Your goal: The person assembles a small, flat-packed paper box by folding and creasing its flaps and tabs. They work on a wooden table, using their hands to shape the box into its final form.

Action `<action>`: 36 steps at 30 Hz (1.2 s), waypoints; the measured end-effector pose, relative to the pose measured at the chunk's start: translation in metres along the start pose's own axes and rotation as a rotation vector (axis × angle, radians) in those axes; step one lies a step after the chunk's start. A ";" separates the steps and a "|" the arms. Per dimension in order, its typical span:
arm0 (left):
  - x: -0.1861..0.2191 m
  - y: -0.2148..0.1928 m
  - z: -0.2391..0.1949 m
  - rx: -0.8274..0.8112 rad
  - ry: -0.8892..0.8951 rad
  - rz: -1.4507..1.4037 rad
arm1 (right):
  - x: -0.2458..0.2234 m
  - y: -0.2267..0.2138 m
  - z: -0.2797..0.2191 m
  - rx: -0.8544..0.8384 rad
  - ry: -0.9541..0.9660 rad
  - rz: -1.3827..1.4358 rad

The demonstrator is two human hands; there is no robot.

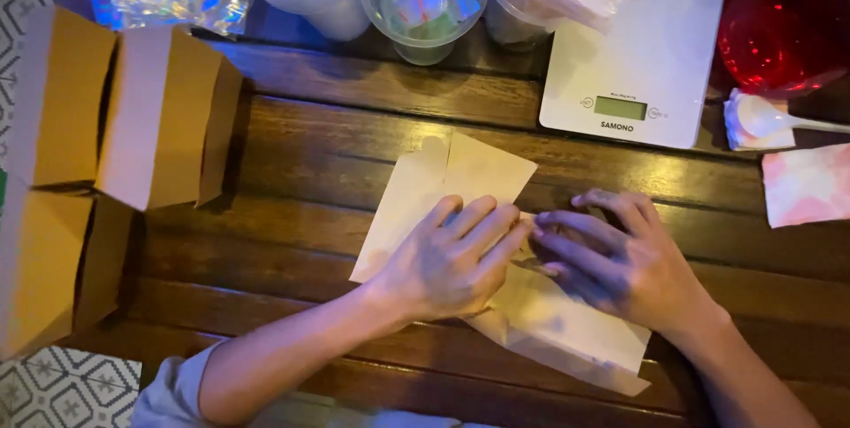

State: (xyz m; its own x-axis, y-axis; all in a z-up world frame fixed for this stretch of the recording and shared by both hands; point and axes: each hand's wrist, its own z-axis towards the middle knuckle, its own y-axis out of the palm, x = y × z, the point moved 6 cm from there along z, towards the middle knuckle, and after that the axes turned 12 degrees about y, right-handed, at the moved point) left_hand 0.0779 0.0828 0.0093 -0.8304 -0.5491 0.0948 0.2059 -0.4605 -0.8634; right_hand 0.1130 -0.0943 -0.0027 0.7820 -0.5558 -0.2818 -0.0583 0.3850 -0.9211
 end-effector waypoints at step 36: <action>-0.005 0.010 0.009 -0.096 -0.033 -0.129 | 0.038 0.005 -0.023 -0.105 0.599 0.453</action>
State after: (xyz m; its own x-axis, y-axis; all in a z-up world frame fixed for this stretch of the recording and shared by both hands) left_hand 0.0890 0.0750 0.0045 -0.8287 -0.5132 0.2233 0.0464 -0.4606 -0.8864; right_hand 0.1280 -0.1302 -0.0241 0.1984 -0.6768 -0.7089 -0.3760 0.6153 -0.6928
